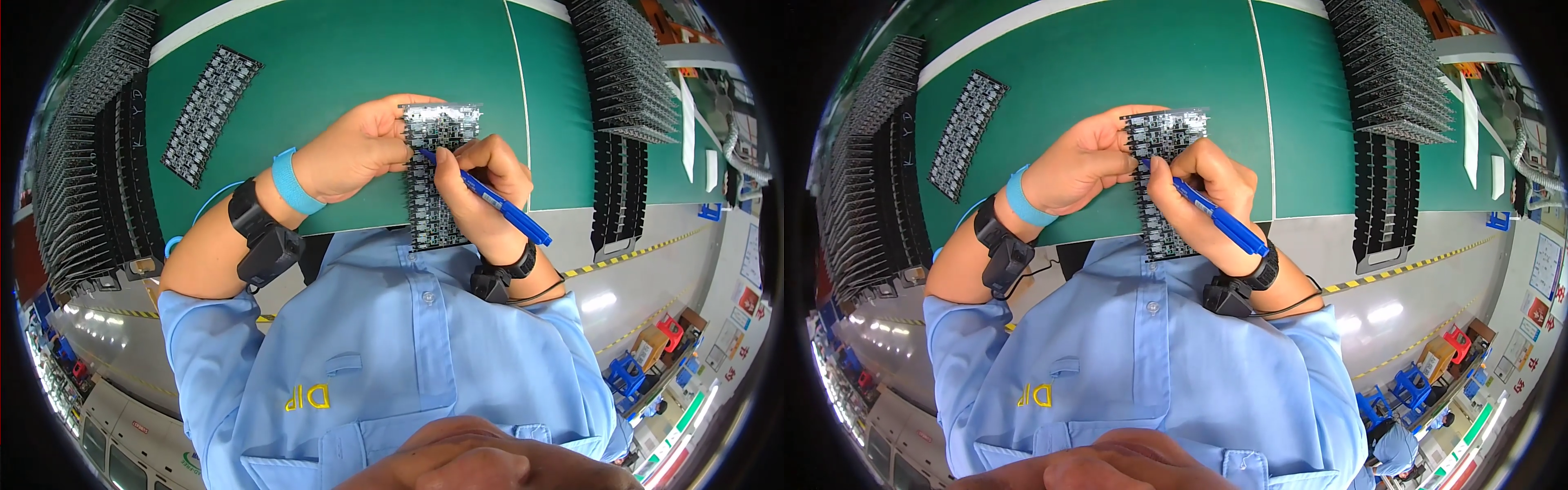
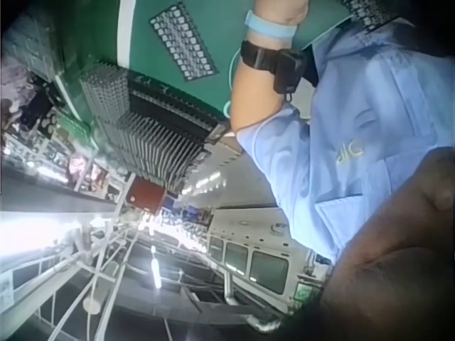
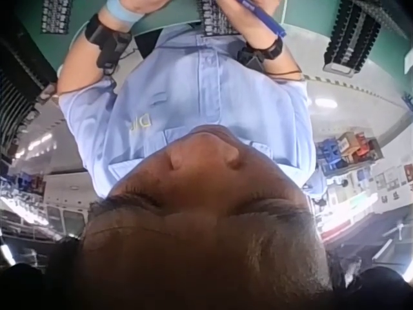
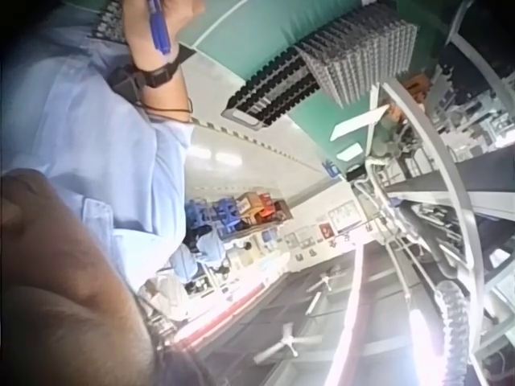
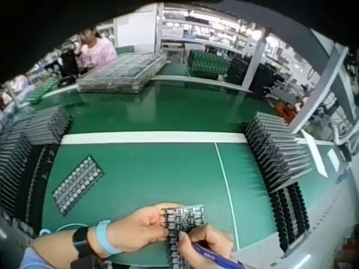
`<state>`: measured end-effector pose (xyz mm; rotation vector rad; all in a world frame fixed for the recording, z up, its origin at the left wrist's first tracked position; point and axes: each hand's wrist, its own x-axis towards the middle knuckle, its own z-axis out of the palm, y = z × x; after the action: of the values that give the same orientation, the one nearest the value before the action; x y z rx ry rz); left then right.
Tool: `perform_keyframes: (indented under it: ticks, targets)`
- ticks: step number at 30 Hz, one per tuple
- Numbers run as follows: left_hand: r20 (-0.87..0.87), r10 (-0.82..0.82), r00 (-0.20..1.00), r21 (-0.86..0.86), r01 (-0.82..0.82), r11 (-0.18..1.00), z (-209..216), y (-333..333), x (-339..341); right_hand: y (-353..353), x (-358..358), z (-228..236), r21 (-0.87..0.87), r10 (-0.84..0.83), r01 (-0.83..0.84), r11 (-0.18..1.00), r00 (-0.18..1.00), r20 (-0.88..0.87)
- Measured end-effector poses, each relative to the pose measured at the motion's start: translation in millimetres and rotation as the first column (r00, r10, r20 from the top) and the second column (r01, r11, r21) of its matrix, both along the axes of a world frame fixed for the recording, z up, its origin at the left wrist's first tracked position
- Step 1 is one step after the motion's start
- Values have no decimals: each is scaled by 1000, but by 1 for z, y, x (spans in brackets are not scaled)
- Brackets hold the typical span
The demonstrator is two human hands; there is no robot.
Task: The person marks a circuit board with a pen, sets it aside, and picks up another circuit board from a stack to mark it as well.
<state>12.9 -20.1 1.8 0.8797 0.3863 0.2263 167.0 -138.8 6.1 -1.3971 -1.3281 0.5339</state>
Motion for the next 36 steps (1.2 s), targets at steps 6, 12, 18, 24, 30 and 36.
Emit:
perform_keyframes:
  ticks: [6,12,18,24,30,36]
  targets:
    - [34,1,999,-32,0,999,0,-1,0,1,-3,-5,2,-18,18,1000,1000,-10]
    - [54,6,999,-29,-4,1000,3,-2,0,3,-4,-5,12,-17,17,1000,1000,-10]
    - [36,16,999,-24,-15,1000,0,-2,1,4,-4,-4,18,-19,18,1000,998,56]
    - [39,28,999,-23,-27,999,1,-3,1,2,-2,-5,7,-12,12,1000,1000,5]
    - [-6,6,1000,-4,-6,1000,1,-1,0,-4,1,-2,19,-5,6,1000,998,-58]
    - [24,-14,1000,-6,15,1000,2,0,0,-10,0,-3,-2,6,-6,1000,1000,20]
